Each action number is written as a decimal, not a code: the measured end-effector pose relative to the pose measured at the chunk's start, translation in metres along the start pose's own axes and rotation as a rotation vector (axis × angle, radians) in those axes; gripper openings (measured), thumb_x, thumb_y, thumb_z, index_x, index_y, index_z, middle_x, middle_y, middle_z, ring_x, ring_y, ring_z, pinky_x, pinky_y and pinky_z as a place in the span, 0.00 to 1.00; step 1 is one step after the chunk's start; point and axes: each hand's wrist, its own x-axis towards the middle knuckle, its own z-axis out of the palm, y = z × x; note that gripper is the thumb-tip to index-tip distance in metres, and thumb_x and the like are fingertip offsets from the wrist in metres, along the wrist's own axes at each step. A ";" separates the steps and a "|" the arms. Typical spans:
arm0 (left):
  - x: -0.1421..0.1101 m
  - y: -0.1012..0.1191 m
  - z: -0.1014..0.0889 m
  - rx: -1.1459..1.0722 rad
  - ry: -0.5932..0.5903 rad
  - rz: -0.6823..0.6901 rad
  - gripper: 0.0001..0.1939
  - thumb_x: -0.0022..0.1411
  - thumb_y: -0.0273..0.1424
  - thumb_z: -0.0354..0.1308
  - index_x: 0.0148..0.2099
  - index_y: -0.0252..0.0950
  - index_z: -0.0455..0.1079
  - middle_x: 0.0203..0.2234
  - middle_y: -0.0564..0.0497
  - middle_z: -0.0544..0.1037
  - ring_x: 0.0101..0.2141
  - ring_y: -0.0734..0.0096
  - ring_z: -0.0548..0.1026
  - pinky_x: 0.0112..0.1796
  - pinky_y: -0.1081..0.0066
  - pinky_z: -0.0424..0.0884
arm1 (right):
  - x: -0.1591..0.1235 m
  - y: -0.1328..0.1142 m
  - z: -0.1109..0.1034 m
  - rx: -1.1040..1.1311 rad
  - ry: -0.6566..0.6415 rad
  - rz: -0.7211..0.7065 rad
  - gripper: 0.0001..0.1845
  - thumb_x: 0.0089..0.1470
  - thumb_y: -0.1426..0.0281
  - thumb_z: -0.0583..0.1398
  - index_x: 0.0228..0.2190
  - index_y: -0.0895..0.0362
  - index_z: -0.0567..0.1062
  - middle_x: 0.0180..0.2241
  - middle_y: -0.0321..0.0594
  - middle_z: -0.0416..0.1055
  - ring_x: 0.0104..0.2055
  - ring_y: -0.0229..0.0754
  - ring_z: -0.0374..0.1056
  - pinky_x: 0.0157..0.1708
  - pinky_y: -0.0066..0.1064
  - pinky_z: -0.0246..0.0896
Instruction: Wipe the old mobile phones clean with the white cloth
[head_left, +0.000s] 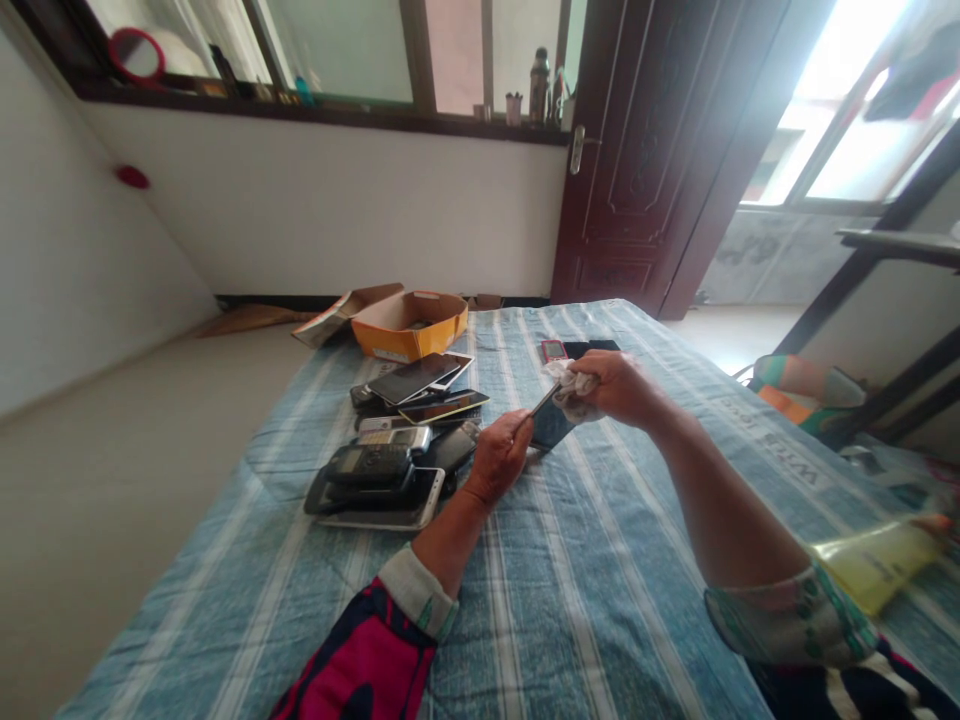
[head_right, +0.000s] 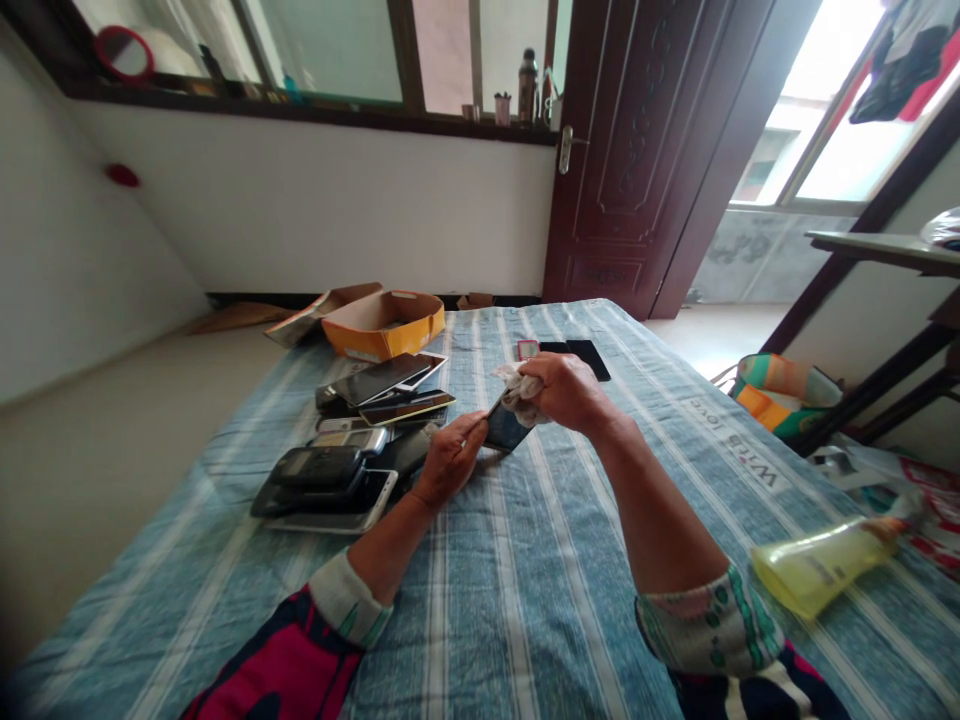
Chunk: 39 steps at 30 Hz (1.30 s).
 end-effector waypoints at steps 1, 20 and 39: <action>0.000 0.001 0.000 -0.022 0.006 -0.003 0.15 0.65 0.34 0.48 0.45 0.36 0.73 0.42 0.46 0.79 0.44 0.65 0.76 0.49 0.67 0.69 | 0.006 -0.004 -0.001 -0.047 -0.041 -0.022 0.07 0.47 0.73 0.59 0.27 0.57 0.78 0.25 0.35 0.70 0.28 0.36 0.64 0.27 0.26 0.51; 0.008 0.004 -0.011 -0.203 0.062 -0.045 0.15 0.64 0.36 0.50 0.45 0.34 0.72 0.35 0.51 0.79 0.36 0.69 0.75 0.40 0.72 0.69 | 0.029 -0.031 0.012 -0.129 -0.193 -0.138 0.08 0.50 0.71 0.58 0.29 0.55 0.79 0.27 0.34 0.71 0.29 0.35 0.65 0.26 0.25 0.49; 0.008 0.001 -0.012 -0.203 0.047 -0.016 0.15 0.63 0.35 0.51 0.46 0.34 0.73 0.36 0.49 0.79 0.36 0.67 0.75 0.41 0.71 0.68 | -0.006 -0.010 0.028 0.220 0.176 -0.056 0.14 0.50 0.77 0.54 0.29 0.57 0.80 0.30 0.38 0.73 0.32 0.36 0.68 0.31 0.25 0.59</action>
